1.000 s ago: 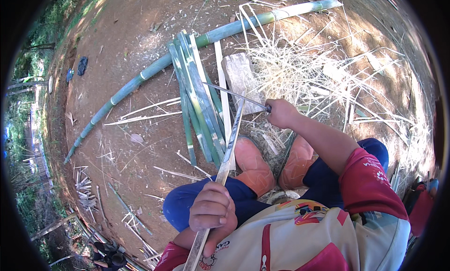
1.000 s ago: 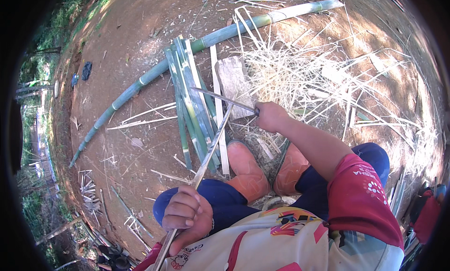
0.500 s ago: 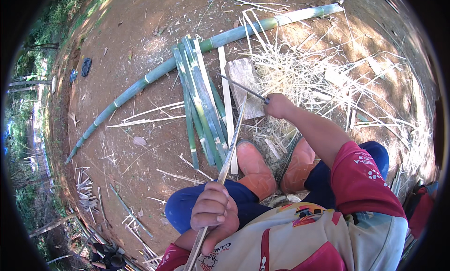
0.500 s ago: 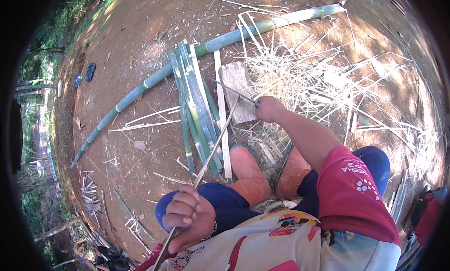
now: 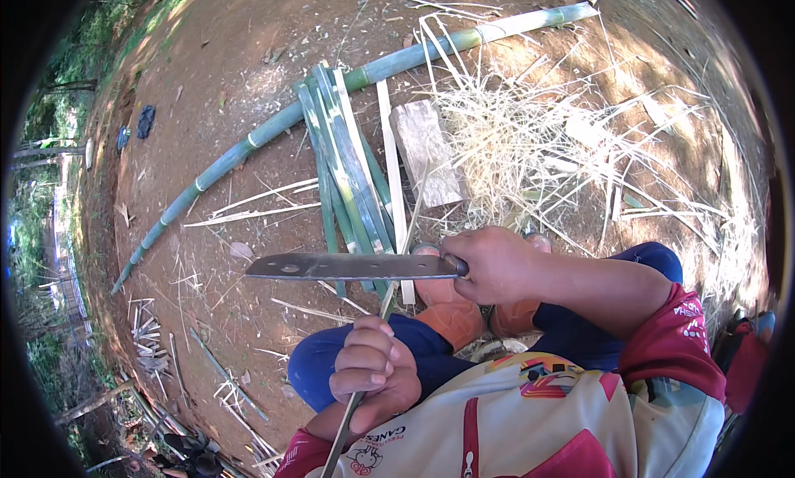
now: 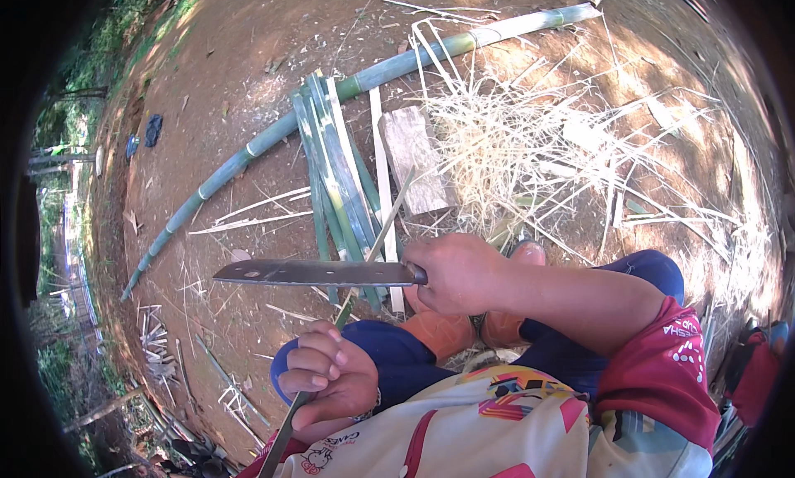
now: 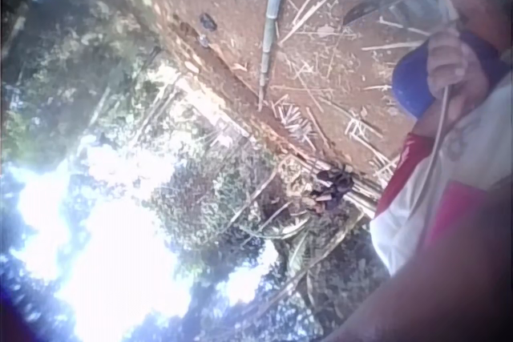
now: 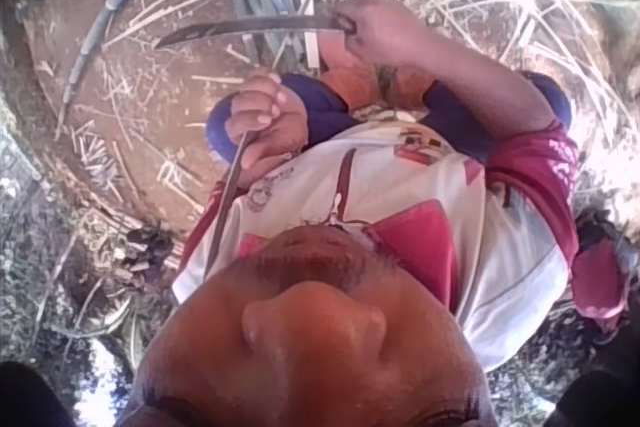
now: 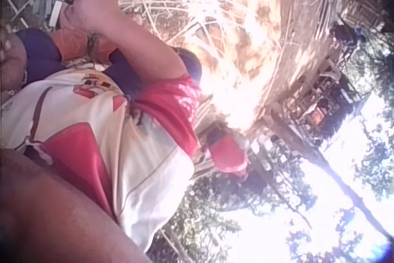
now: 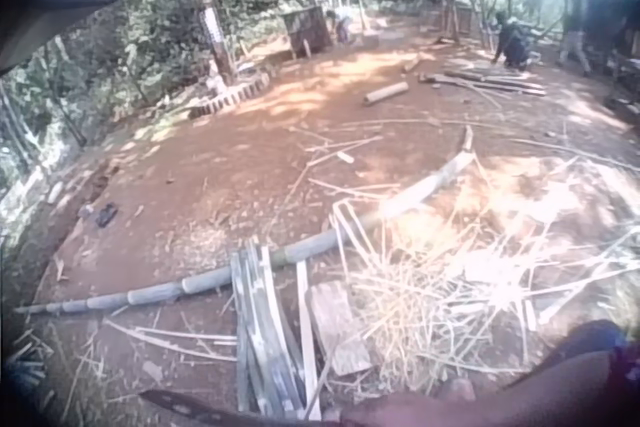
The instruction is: The person sits on the ground and uses a large knife to split long bamboo poles into thin strips. They hold the bamboo vertically and repeatedly strike it with the knife to separate the material into uniform slats.
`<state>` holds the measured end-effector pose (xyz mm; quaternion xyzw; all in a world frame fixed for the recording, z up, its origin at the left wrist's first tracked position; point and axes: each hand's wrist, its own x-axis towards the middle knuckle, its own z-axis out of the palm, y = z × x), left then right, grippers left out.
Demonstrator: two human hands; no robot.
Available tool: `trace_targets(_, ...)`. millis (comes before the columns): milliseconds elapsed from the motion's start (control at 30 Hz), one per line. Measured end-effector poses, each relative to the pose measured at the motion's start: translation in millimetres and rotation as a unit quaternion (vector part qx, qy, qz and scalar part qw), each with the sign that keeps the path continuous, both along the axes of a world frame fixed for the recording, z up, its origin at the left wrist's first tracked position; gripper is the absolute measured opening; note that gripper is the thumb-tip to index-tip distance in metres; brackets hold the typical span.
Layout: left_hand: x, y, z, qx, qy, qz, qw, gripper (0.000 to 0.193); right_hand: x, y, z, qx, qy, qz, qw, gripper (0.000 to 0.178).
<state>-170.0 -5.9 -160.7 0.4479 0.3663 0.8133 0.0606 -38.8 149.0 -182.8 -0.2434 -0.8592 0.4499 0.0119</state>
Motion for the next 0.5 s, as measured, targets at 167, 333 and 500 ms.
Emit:
trace_targets(167,-1.9,-1.4,0.6,0.000,0.007,0.001,1.000,0.057,-3.7,16.5,-26.1,-0.007,-0.061,-0.041,0.997,0.023)
trace_targets(333,-1.8,0.8,-0.7,0.008,0.004,0.003,1.000,0.057,-4.7,43.5,-64.7,0.005,-0.137,-0.053,0.989,0.028)
trace_targets(500,-2.5,0.3,-0.7,0.007,0.006,0.007,1.000,0.057,-6.2,65.3,-92.4,0.002,-0.206,-0.061,0.977,0.032)
